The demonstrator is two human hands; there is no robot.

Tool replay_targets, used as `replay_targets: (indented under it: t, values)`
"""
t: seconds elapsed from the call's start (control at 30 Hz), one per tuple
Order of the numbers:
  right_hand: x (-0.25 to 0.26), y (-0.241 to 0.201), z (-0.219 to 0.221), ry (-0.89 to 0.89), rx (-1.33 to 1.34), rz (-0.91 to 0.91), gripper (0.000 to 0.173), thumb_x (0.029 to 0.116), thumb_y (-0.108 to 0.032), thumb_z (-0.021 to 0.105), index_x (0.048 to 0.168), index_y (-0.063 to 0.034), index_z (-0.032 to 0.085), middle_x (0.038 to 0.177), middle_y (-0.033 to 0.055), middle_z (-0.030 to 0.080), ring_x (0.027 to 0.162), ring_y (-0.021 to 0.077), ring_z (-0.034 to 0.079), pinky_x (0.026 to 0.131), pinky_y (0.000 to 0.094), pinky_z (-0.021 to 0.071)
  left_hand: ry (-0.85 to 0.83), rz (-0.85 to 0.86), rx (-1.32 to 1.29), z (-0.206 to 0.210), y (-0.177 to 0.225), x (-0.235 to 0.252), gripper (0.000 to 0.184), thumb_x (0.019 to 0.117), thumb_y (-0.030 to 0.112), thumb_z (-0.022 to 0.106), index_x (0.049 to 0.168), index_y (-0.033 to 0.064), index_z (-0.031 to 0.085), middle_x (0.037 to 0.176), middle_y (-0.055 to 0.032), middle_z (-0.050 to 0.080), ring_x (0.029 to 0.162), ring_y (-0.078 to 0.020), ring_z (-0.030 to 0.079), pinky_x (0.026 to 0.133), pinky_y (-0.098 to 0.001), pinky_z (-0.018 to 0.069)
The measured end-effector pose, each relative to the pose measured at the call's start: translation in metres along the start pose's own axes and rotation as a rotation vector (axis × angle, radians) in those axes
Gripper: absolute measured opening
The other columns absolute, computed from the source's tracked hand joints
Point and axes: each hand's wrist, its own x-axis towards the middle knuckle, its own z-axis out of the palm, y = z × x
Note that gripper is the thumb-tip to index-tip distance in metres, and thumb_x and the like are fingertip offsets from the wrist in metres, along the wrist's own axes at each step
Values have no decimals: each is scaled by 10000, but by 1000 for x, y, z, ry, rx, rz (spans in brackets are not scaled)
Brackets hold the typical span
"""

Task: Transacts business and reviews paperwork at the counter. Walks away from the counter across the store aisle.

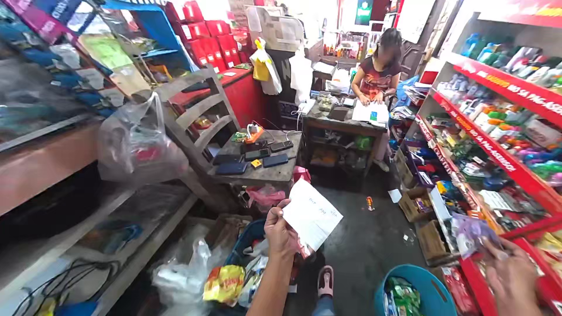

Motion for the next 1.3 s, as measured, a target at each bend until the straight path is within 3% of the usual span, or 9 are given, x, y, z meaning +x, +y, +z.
replay_targets:
  t: [0.2, 0.37, 0.43, 0.53, 0.67, 0.83, 1.0, 1.13, 1.3]
  values:
    - [129, 19, 191, 41, 198, 197, 408, 897, -18, 706, 1272, -43, 548, 1082, 119, 675, 889, 210, 701, 765, 404, 626, 4, 42, 132, 44, -96, 124, 374, 899, -149, 452, 811, 135, 679, 1048, 39, 765, 840, -26, 718, 669, -194, 602]
    - [221, 46, 286, 72, 239, 347, 421, 910, 12, 670, 1299, -51, 519, 1075, 127, 671, 880, 213, 706, 747, 388, 627, -14, 13, 570, 88, -175, 207, 249, 816, -145, 610, 1044, -91, 692, 966, -33, 734, 775, 17, 650, 731, -166, 560]
    - [252, 67, 309, 54, 219, 381, 393, 926, 9, 647, 1291, -36, 511, 1050, 134, 668, 854, 212, 699, 731, 388, 622, -94, -48, 816, 98, -208, 232, 265, 800, -108, 655, 1059, -103, 710, 1015, -132, 744, 824, -65, 673, 785, -246, 564]
    - [310, 110, 337, 34, 99, 450, 443, 910, 35, 664, 1322, -8, 507, 1067, 172, 664, 838, 238, 697, 719, 398, 620, -271, -257, 1113, 112, -260, 266, 280, 816, -96, 687, 1089, -65, 740, 1086, -229, 736, 989, -308, 709, 927, -485, 545]
    - [398, 175, 365, -40, -43, 532, 441, 882, 68, 685, 1296, 9, 543, 1072, 196, 680, 845, 271, 711, 735, 421, 628, -419, -508, 1334, 137, -326, 299, 346, 850, -16, 725, 1192, -66, 712, 1144, -269, 716, 1102, -402, 684, 1025, -553, 496]
    - [505, 205, 444, -177, -188, 535, 401, 843, 82, 712, 1225, 25, 601, 1031, 205, 704, 825, 293, 718, 720, 453, 630, -363, -650, 1269, 209, -413, 349, 415, 913, 104, 744, 1259, -106, 654, 1204, -287, 688, 1158, -396, 662, 1055, -523, 487]
    - [617, 202, 568, -396, -459, 412, 388, 784, 68, 747, 1158, 8, 662, 1082, 219, 699, 915, 330, 706, 770, 511, 608, -324, -630, 1115, 271, -525, 440, 404, 956, 165, 719, 1263, -90, 660, 1196, -263, 701, 1070, -362, 702, 989, -511, 534]
    - [688, 186, 670, -669, -530, 415, 402, 819, 69, 740, 1207, 35, 641, 1134, 241, 682, 961, 330, 705, 831, 490, 608, -422, -683, 1096, 332, -573, 520, 423, 953, 185, 724, 1292, -57, 651, 1244, -231, 690, 1137, -318, 683, 1020, -467, 527]
    - [769, 183, 763, -725, -611, 185, 345, 828, -14, 753, 1162, 25, 675, 1093, 218, 705, 963, 326, 704, 869, 517, 588, -425, -260, 820, 410, -621, 604, 430, 917, 102, 706, 1310, -60, 644, 1222, -199, 709, 959, -197, 711, 911, -389, 561]
